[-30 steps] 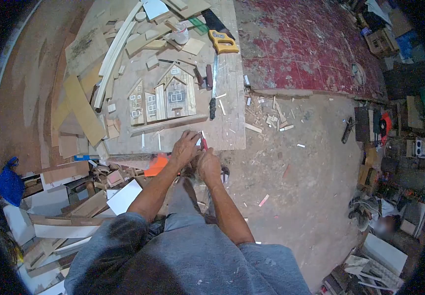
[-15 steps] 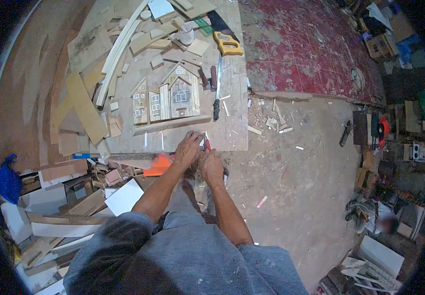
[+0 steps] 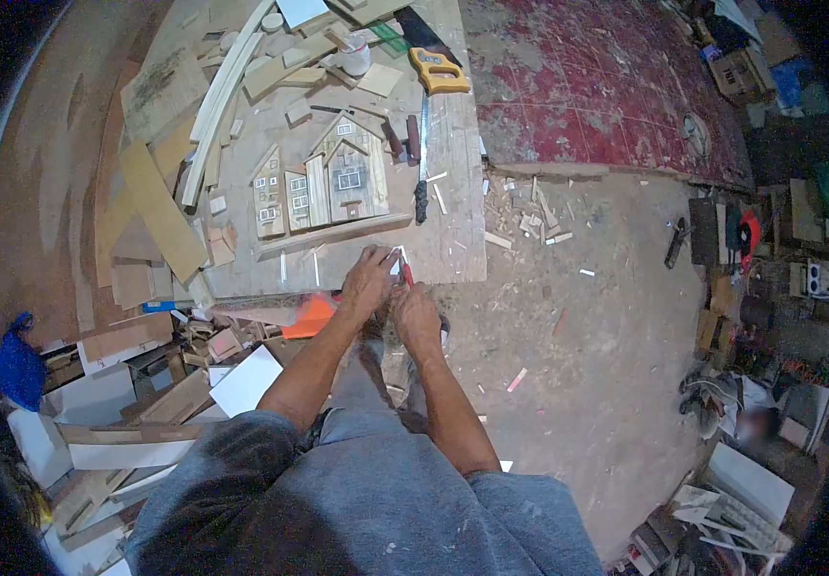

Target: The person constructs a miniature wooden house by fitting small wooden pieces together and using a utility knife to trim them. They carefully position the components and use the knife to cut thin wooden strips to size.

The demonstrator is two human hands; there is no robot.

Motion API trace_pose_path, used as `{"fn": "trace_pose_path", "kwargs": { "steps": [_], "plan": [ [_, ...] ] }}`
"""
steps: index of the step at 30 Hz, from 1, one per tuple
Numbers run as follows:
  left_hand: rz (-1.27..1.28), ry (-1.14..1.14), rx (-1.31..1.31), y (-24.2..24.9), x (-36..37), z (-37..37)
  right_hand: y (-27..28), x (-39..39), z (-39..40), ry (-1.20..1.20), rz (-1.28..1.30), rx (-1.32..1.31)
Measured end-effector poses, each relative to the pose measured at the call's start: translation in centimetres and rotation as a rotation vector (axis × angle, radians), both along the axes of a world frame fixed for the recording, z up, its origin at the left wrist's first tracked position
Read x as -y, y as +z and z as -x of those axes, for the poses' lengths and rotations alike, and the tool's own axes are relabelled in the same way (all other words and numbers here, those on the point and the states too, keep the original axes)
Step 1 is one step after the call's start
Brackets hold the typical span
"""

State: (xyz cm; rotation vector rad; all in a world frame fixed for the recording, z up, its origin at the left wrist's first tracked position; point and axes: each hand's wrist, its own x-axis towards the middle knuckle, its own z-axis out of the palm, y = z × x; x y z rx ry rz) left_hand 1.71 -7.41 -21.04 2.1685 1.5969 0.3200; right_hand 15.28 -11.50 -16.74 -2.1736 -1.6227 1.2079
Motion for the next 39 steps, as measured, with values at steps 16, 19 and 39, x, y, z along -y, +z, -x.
{"fn": "trace_pose_path", "kwargs": {
  "steps": [16, 19, 39],
  "plan": [
    [0.017, 0.007, -0.024, 0.0, 0.0, 0.0, -0.3, 0.5, -0.6, 0.053, -0.023, 0.002],
    [0.016, 0.011, -0.016, 0.2, 0.1, -0.1, -0.2, 0.5, -0.8, 0.043, -0.016, -0.006],
    [-0.003, 0.012, -0.014, 0.3, -0.2, 0.1, -0.5, 2.0, -1.3, 0.069, 0.001, 0.044]
  ]
}}
